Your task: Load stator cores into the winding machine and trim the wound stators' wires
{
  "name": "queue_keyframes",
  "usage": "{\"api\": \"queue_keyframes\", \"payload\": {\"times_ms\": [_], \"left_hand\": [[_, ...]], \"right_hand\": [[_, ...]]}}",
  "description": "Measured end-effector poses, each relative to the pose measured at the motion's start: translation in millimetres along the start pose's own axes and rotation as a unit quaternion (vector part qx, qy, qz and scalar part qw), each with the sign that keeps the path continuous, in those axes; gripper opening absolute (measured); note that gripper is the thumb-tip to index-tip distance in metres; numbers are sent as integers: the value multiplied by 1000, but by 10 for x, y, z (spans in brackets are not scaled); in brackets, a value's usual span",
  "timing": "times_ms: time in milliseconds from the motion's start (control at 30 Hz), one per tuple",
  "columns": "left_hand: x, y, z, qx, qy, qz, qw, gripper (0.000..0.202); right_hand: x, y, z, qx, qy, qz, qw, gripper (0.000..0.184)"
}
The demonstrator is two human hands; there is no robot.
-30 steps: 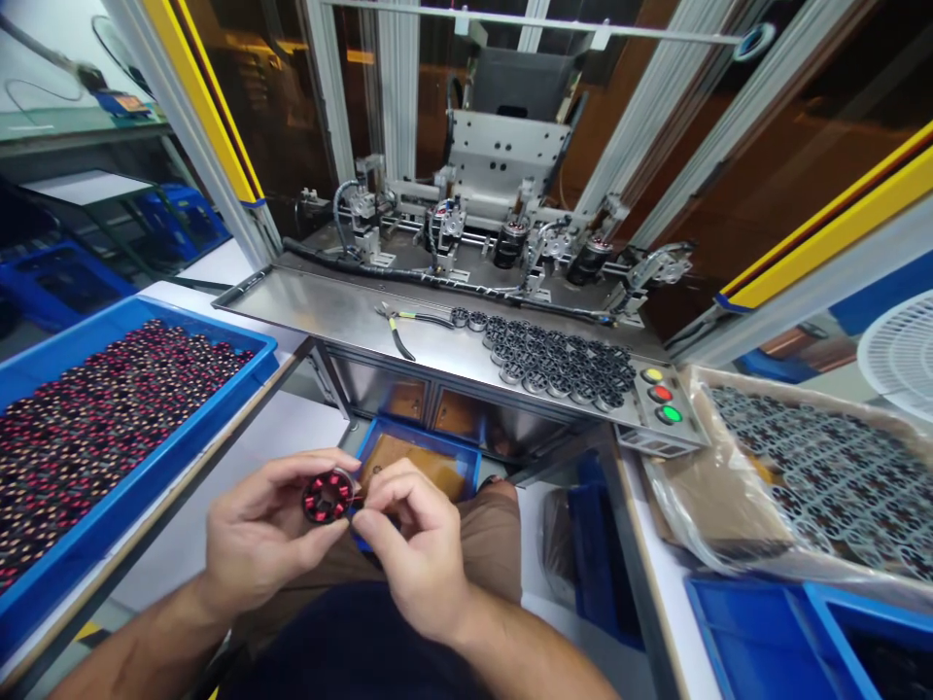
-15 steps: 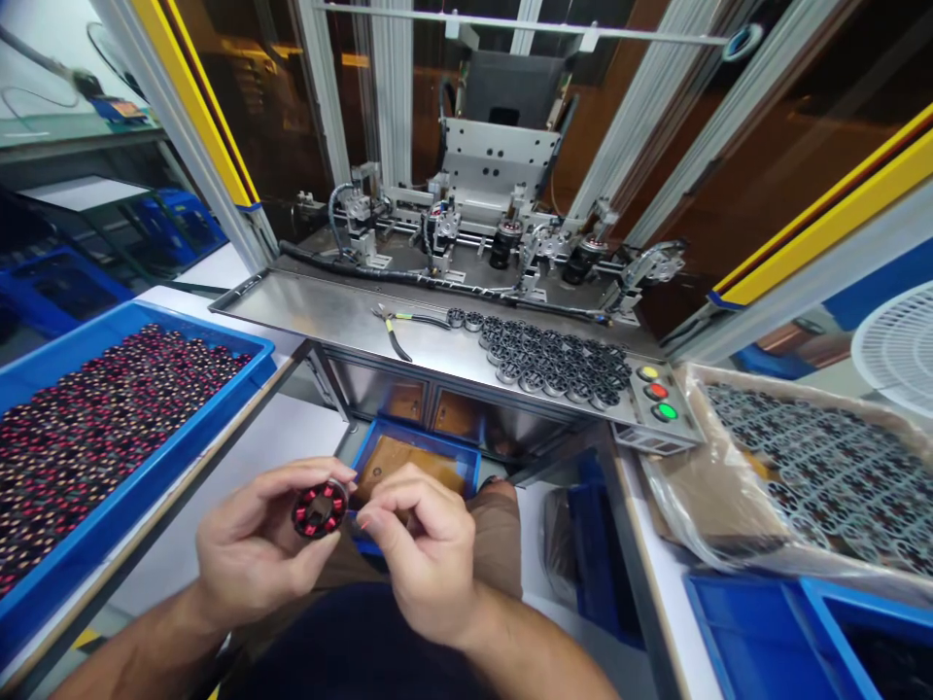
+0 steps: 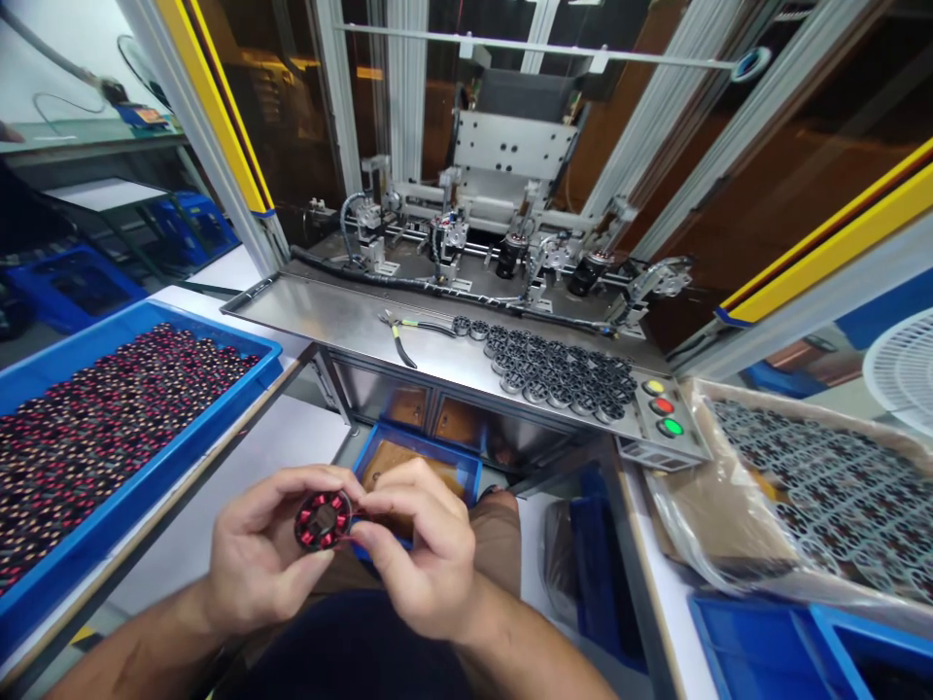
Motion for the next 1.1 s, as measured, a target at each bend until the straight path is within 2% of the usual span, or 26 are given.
{"api": "queue_keyframes", "payload": {"times_ms": [233, 400, 500, 600, 667, 767, 900, 1000, 1100], "left_hand": [[-23, -23, 2, 22, 30, 19, 999, 56], [11, -34, 15, 50, 56, 27, 997, 60], [24, -17, 35, 43, 43, 23, 998, 62], [12, 15, 47, 4, -4, 21, 1000, 58], [12, 30, 28, -39, -42, 13, 998, 53], [29, 25, -26, -96, -85, -4, 992, 47], [65, -23, -92, -131, -110, -26, 985, 47], [93, -54, -122, -147, -128, -40, 980, 48], [95, -51, -139, -164, -140, -36, 976, 41]], "right_hand": [[18, -71, -111, -28, -22, 48, 998, 33], [53, -83, -231, -91, -33, 37, 995, 40], [40, -95, -199, -85, -18, 22, 996, 37], [-31, -82, -122, -58, -8, 12, 998, 33], [-70, -37, -99, -53, -19, -8, 998, 39], [-67, 75, -123, -67, -29, -66, 995, 48], [-5, 208, -196, -98, -24, -116, 988, 46], [47, 232, -230, -114, -16, -121, 986, 41], [47, 185, -264, -137, -36, -84, 986, 34]]}}
Point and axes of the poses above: each hand's wrist, its own y-axis towards the middle knuckle, its own x-axis out of the palm, z = x × y, the point moved 7 cm from there along y, towards the middle knuckle, and after that the axes turned 2 degrees about z, right-handed, at the moved point
